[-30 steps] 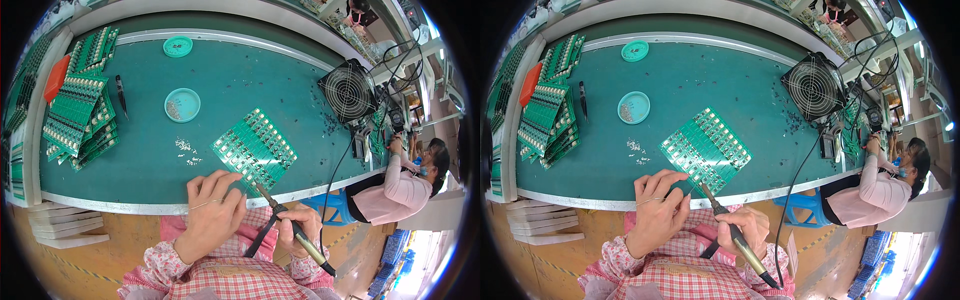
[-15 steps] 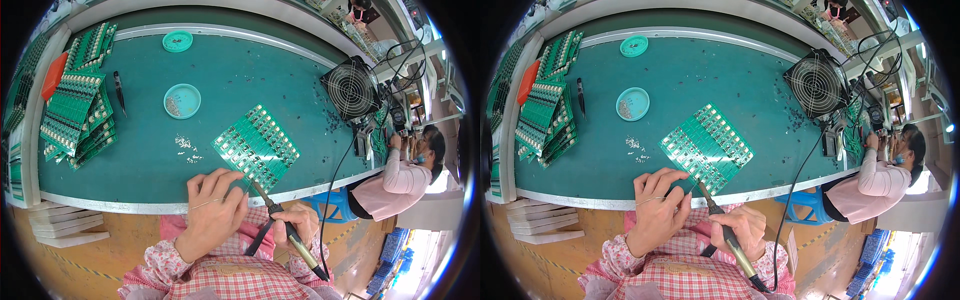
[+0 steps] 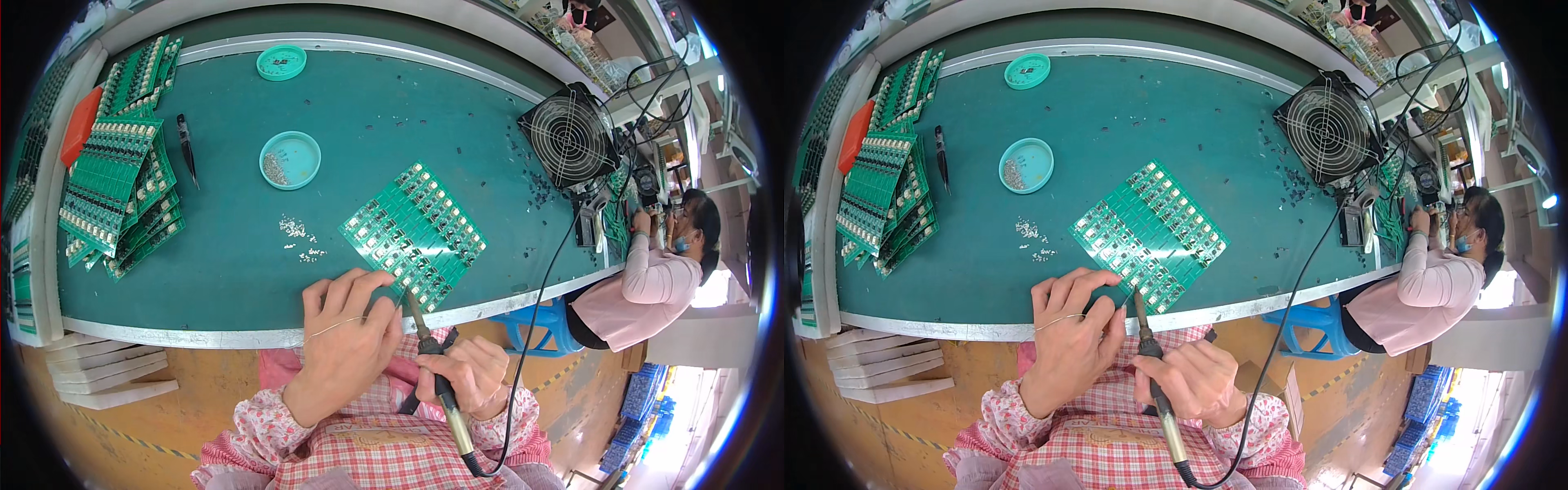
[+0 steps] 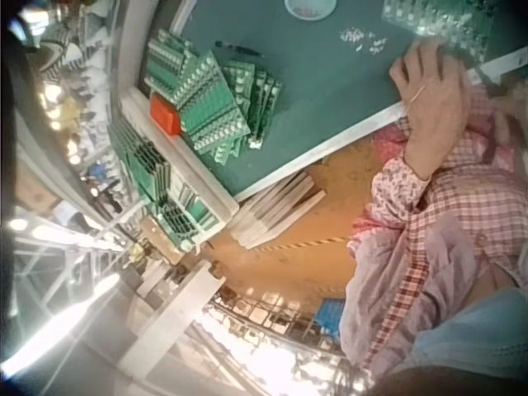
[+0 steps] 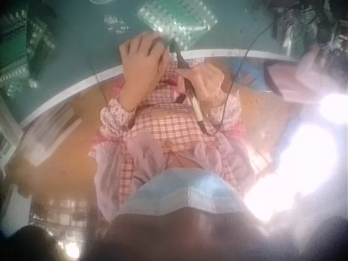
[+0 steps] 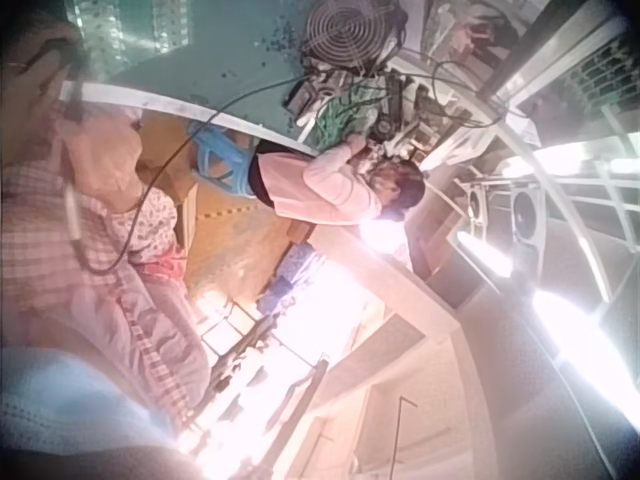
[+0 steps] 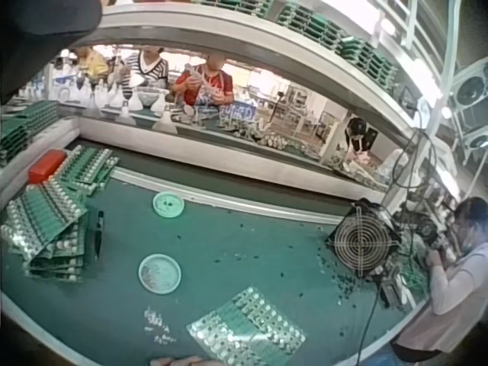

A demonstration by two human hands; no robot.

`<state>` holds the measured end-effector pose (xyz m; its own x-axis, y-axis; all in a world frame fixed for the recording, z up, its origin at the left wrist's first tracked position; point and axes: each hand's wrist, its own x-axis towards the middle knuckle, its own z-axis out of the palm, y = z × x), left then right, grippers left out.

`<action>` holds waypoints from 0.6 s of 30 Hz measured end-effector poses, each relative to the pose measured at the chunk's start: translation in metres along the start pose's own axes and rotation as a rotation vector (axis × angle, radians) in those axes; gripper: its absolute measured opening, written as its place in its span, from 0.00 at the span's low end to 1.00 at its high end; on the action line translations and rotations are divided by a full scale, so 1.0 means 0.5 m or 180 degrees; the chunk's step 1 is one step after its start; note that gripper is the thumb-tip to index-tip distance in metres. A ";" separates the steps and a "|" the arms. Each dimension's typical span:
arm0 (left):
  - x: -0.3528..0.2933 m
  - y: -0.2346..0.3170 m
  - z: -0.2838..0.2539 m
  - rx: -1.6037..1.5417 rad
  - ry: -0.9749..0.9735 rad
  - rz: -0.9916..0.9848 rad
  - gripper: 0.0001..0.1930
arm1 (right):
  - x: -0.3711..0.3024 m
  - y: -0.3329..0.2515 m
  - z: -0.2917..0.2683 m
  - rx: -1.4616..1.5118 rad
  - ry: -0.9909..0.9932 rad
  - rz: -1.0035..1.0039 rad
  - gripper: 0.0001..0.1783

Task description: The person solders components onto a circuit board using a soldering iron, places the board onto a stack on a tray, and solders components onto a new circuit board.

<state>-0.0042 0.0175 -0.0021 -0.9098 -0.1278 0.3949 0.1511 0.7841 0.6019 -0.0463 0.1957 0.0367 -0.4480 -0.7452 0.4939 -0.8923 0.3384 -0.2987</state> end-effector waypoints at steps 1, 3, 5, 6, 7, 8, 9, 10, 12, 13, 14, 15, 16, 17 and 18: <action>-0.001 -0.002 -0.001 0.0024 -0.0022 0.0025 0.07 | -0.001 -0.002 -0.001 -0.0047 -0.0065 -0.0016 0.15; -0.001 -0.001 -0.001 0.0049 -0.0044 0.0057 0.06 | -0.004 -0.003 -0.001 -0.0098 -0.0125 -0.0031 0.15; 0.000 0.003 -0.002 -0.0006 -0.0045 0.0004 0.07 | -0.008 -0.003 0.003 -0.0090 -0.0031 0.0007 0.16; 0.000 0.003 -0.002 -0.0003 -0.0048 0.0009 0.07 | -0.007 -0.003 0.001 -0.0090 -0.0025 0.0010 0.16; -0.001 0.003 -0.003 0.0004 -0.0061 0.0007 0.06 | -0.006 -0.002 -0.002 -0.0001 -0.0044 0.0073 0.16; -0.001 0.003 -0.003 0.0012 -0.0075 0.0005 0.06 | -0.005 0.000 -0.004 0.0089 -0.0063 0.0137 0.15; -0.002 0.003 -0.004 0.0017 -0.0080 0.0011 0.06 | -0.005 0.002 -0.008 0.0090 -0.0055 0.0141 0.15; -0.003 0.001 -0.005 0.0003 -0.0062 0.0020 0.06 | -0.006 0.005 -0.012 0.0340 0.0060 0.0270 0.14; -0.003 0.001 -0.007 -0.0005 -0.0050 0.0037 0.06 | -0.012 0.007 -0.019 0.0593 0.0184 0.0403 0.12; -0.003 0.001 -0.008 -0.0058 -0.0043 0.0037 0.06 | -0.017 0.006 -0.021 0.0666 0.0335 0.0483 0.11; -0.003 0.002 -0.009 -0.0111 -0.0036 0.0038 0.06 | -0.022 0.007 -0.023 0.0740 0.0485 0.0563 0.10; -0.002 0.004 -0.009 -0.0109 -0.0043 0.0044 0.06 | -0.025 0.011 -0.028 0.0770 0.0474 0.0563 0.09; -0.001 0.006 -0.008 -0.0109 -0.0047 0.0038 0.06 | -0.026 0.010 -0.026 0.0770 0.0480 0.0569 0.09; -0.001 0.008 -0.006 -0.0110 -0.0051 0.0032 0.07 | -0.027 0.009 -0.022 0.0704 0.0638 0.0645 0.07; 0.000 0.010 -0.006 -0.0108 -0.0060 0.0035 0.07 | -0.029 0.007 -0.020 0.0639 0.0793 0.0723 0.05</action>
<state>-0.0022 0.0197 0.0030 -0.9151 -0.1077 0.3886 0.1738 0.7643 0.6210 -0.0437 0.2133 0.0367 -0.6545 -0.4935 0.5727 -0.7515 0.3411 -0.5647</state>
